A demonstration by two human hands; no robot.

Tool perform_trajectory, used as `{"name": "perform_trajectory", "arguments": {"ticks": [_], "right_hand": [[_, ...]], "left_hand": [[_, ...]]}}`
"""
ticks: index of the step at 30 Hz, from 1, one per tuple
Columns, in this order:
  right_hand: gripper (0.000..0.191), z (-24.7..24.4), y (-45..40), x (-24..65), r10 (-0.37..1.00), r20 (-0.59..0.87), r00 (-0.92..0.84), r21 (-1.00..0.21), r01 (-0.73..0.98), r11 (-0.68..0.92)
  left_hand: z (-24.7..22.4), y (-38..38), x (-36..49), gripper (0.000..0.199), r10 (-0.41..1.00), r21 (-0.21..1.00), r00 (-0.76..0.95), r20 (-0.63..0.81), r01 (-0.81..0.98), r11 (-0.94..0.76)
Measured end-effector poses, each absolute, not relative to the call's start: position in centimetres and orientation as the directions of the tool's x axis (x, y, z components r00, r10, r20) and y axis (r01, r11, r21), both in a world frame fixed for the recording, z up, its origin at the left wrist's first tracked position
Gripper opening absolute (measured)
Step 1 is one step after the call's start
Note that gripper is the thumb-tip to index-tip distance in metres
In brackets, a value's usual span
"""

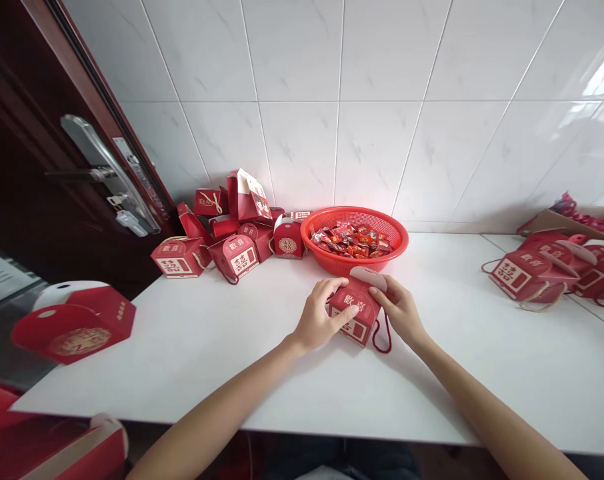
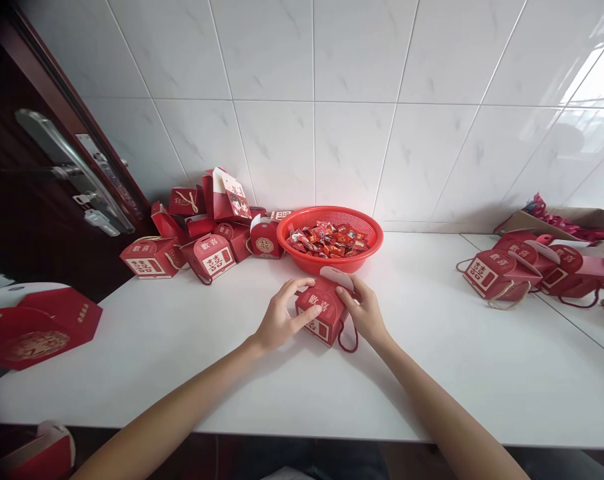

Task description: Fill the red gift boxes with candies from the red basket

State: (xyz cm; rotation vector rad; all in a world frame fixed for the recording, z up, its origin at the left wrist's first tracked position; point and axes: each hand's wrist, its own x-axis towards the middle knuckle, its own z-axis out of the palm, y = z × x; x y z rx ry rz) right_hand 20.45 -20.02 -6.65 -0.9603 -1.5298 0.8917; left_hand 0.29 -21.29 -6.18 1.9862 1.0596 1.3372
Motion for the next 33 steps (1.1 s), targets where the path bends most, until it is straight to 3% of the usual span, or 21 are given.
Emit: {"name": "perform_trajectory", "arguments": {"ticks": [5, 11, 21, 28, 33], "right_hand": [[0.038, -6.7, -20.2, 20.6, 0.896, 0.419, -0.150, -0.890, 0.129, 0.438], [0.054, -7.0, -20.3, 20.9, 0.916, 0.382, -0.122, -0.891, 0.215, 0.400], [0.029, -8.0, -19.9, 20.0, 0.928, 0.363, -0.086, -0.908, 0.192, 0.373], [0.025, -7.6, -20.7, 19.9, 0.941, 0.317, -0.114, -0.931, 0.151, 0.332], [0.026, -7.7, -20.9, 19.7, 0.943, 0.313, -0.113, -0.931, 0.161, 0.328]], "left_hand": [[-6.8, -21.1, 0.4, 0.033, 0.794, 0.735, 0.244, 0.557, 0.299, -0.608], [-7.5, -21.4, 0.9, 0.023, 0.798, 0.725, 0.201, 0.568, 0.336, -0.601], [-7.7, -21.9, 0.9, 0.027, 0.819, 0.718, 0.189, 0.541, 0.403, -0.567], [-8.1, -22.1, 0.0, 0.028, 0.781, 0.654, 0.289, 0.554, 0.429, -0.623], [-8.7, -21.4, -1.1, 0.044, 0.738, 0.612, 0.371, 0.564, 0.413, -0.675]]}}
